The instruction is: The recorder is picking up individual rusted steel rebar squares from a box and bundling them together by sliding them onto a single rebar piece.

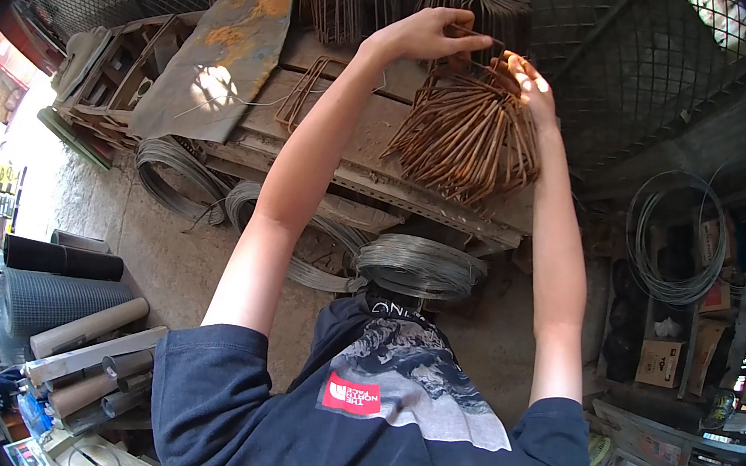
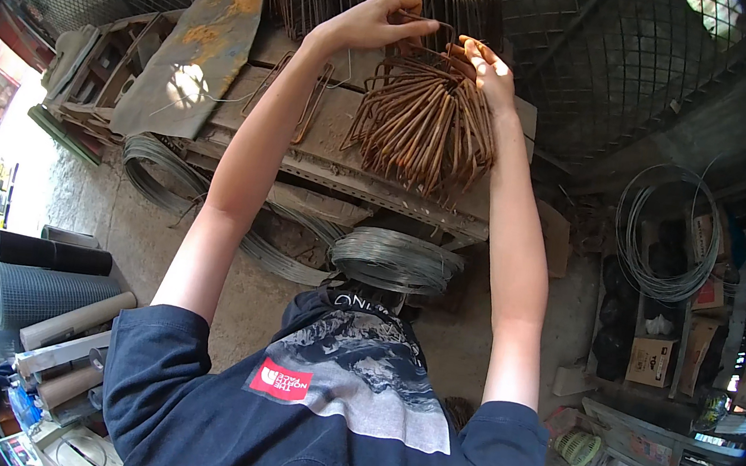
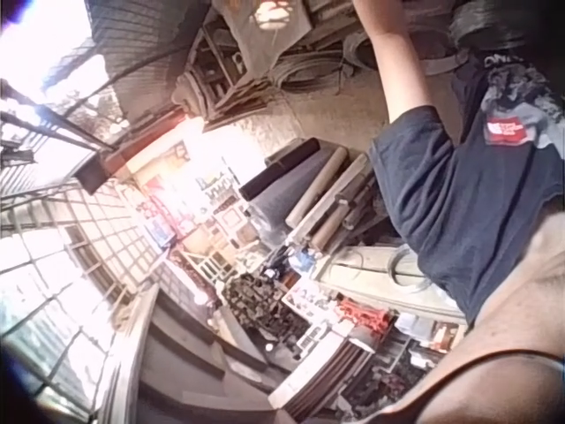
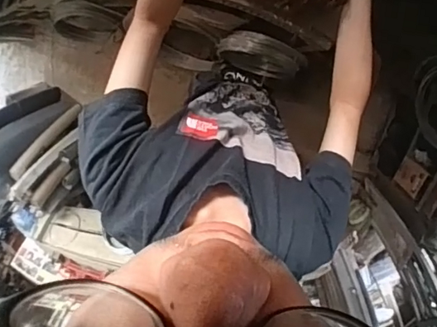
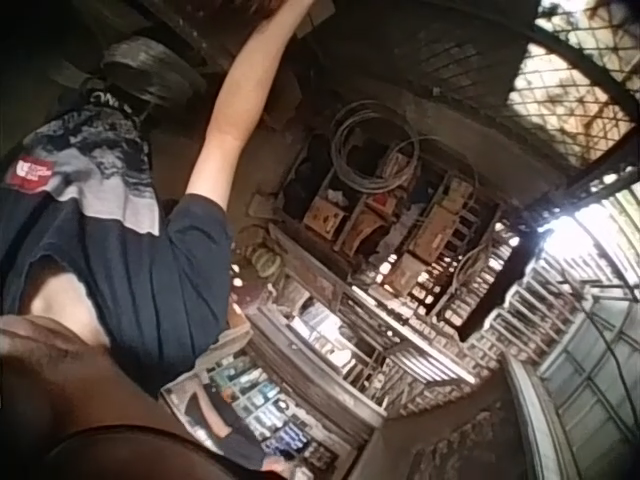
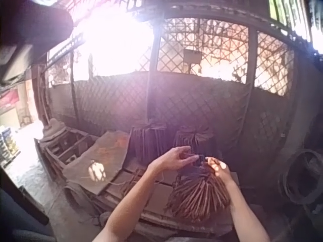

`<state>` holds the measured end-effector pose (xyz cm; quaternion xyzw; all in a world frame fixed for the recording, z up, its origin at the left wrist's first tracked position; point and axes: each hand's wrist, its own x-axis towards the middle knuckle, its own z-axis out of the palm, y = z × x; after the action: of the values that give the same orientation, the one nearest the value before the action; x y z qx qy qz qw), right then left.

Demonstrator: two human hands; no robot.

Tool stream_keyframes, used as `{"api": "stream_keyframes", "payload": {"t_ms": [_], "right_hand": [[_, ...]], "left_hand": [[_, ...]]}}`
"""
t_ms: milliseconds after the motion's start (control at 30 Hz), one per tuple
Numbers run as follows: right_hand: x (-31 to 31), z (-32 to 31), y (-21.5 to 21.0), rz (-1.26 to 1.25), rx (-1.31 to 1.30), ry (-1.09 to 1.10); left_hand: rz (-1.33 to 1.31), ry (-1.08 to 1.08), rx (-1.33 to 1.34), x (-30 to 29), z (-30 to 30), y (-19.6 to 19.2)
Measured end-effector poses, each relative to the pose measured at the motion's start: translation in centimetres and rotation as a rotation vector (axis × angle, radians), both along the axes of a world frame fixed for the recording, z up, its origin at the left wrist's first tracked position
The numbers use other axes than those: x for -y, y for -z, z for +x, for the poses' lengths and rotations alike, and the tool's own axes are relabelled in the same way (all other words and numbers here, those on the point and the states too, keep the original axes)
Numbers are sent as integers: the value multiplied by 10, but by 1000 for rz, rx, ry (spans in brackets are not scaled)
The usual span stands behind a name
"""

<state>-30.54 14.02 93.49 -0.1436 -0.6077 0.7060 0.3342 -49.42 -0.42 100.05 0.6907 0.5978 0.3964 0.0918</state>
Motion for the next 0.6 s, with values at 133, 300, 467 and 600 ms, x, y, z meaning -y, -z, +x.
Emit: {"api": "stream_keyframes", "payload": {"t_ms": [133, 300, 467, 600], "right_hand": [[19, 2, -17, 52, 37, -28], [25, 2, -20, -61, 90, 64], [24, 1, -19, -83, 85, 90], [6, 14, -4, -43, 104, 165]], "left_hand": [[-88, -43, -80, -4, -5, 0], [-359, 31, -12, -19, -6, 7], [-133, 58, 8, -35, -5, 18], [-165, 118, -142, -39, 7, -18]]}}
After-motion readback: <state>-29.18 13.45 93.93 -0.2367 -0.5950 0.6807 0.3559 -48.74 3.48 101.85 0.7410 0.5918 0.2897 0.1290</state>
